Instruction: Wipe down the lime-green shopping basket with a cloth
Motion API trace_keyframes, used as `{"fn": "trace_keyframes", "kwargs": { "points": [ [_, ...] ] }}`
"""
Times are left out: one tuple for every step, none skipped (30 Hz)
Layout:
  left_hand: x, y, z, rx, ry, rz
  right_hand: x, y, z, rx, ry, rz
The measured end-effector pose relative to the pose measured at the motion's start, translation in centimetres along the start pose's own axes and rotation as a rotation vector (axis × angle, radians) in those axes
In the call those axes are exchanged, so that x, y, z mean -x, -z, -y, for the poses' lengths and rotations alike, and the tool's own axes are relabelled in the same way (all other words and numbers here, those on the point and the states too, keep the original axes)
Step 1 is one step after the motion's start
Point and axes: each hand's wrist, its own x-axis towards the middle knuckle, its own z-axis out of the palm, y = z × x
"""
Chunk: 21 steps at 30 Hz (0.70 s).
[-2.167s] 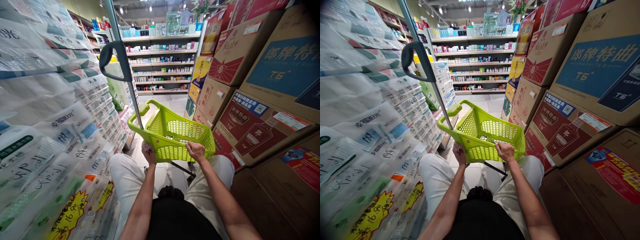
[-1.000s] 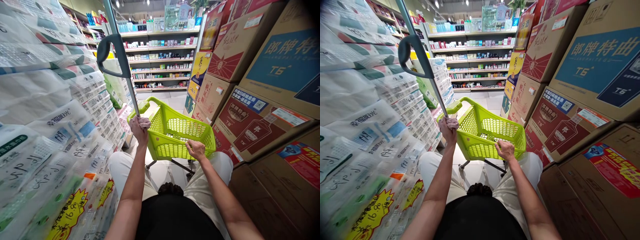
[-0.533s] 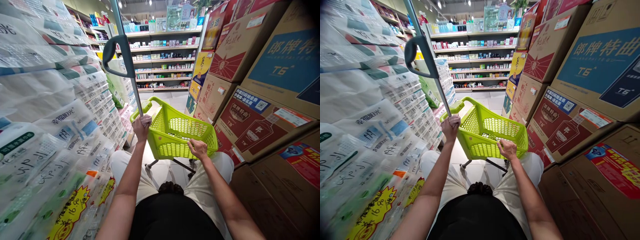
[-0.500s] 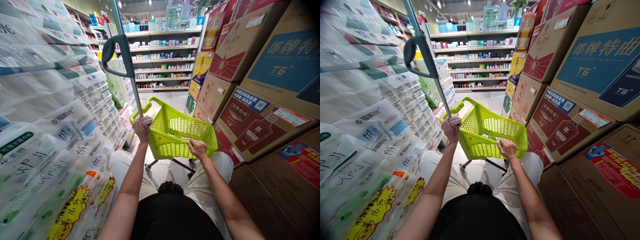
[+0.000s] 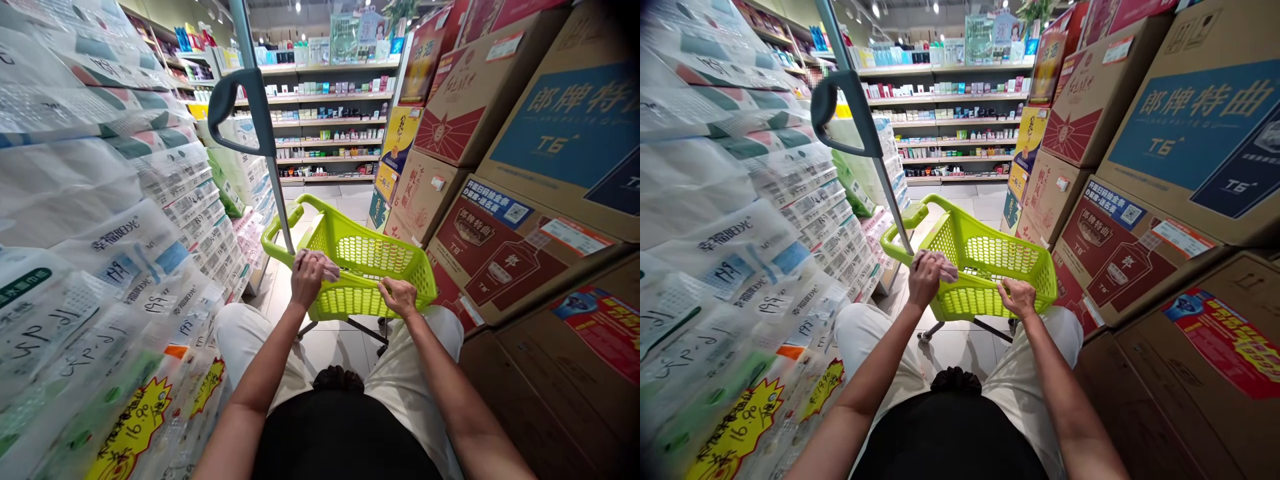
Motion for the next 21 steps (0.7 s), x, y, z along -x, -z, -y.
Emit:
{"fn": "trace_keyframes", "kwargs": {
  "points": [
    [-0.6,0.4,0.1,-0.036,0.027,-0.012,0.0,0.0,0.1,-0.003,-0.003,0.003],
    [-0.9,0.8,0.2,-0.059,0.044,-0.019,-0.1,0.0,0.1,-0.006,-0.007,0.006],
    [-1.0,1.0,0.3,-0.068,0.036,-0.012,-0.1,-0.1,0.2,-0.010,-0.013,0.009],
    [-0.9,1.1,0.4,-0.062,-0.004,0.009,-0.2,-0.1,0.3,-0.013,-0.023,0.010],
    [-0.5,1.2,0.6,-0.046,-0.067,0.040,-0.2,-0.1,0.4,-0.014,-0.036,0.011],
    [0.0,1.3,0.9,-0.026,-0.130,0.067,-0.3,-0.1,0.4,-0.013,-0.050,0.011],
    [0.7,1.4,1.3,-0.006,-0.173,0.078,-0.3,-0.1,0.3,-0.010,-0.063,0.011],
    [1.4,1.6,1.8,0.014,-0.188,0.070,-0.3,-0.1,0.2,-0.007,-0.073,0.013],
    [2.1,1.8,2.5,0.034,-0.178,0.045,-0.3,-0.1,-0.1,-0.004,-0.082,0.015],
    [2.7,1.9,3.2,0.054,-0.150,0.003,-0.4,0.0,-0.3,0.000,-0.088,0.021],
    [3.2,2.2,3.9,0.072,-0.109,-0.056,-0.4,0.1,-0.6,0.003,-0.094,0.029],
    [3.6,2.3,4.5,0.087,-0.061,-0.131,-0.6,0.3,-0.9,0.007,-0.103,0.037],
    [3.7,2.5,5.0,0.097,-0.008,-0.225,-0.8,0.4,-0.9,0.012,-0.114,0.047],
    [3.6,2.7,5.4,0.098,0.053,-0.330,-1.1,0.5,-0.8,0.017,-0.124,0.055],
    [3.2,2.9,5.5,0.093,0.119,-0.433,-1.5,0.5,-0.4,0.022,-0.131,0.059],
    [2.7,3.1,5.5,0.086,0.182,-0.515,-2.0,0.4,0.5,0.020,-0.137,0.058],
    [2.1,3.3,5.3,0.086,0.226,-0.562,-2.6,0.2,1.6,0.009,-0.135,0.051],
    [1.5,3.5,4.9,0.095,0.244,-0.572,-3.2,-0.1,3.1,-0.015,-0.134,0.030],
    [0.8,3.8,4.4,0.108,0.238,-0.546,-3.7,-0.6,4.9,-0.058,-0.137,0.002],
    [0.3,4.0,4.0,0.120,0.220,-0.502,-4.1,-1.1,6.7,-0.123,-0.134,-0.025],
    [-0.1,4.2,3.7,0.126,0.194,-0.456,-4.5,-1.7,8.4,-0.195,-0.123,-0.043]
  ]
}}
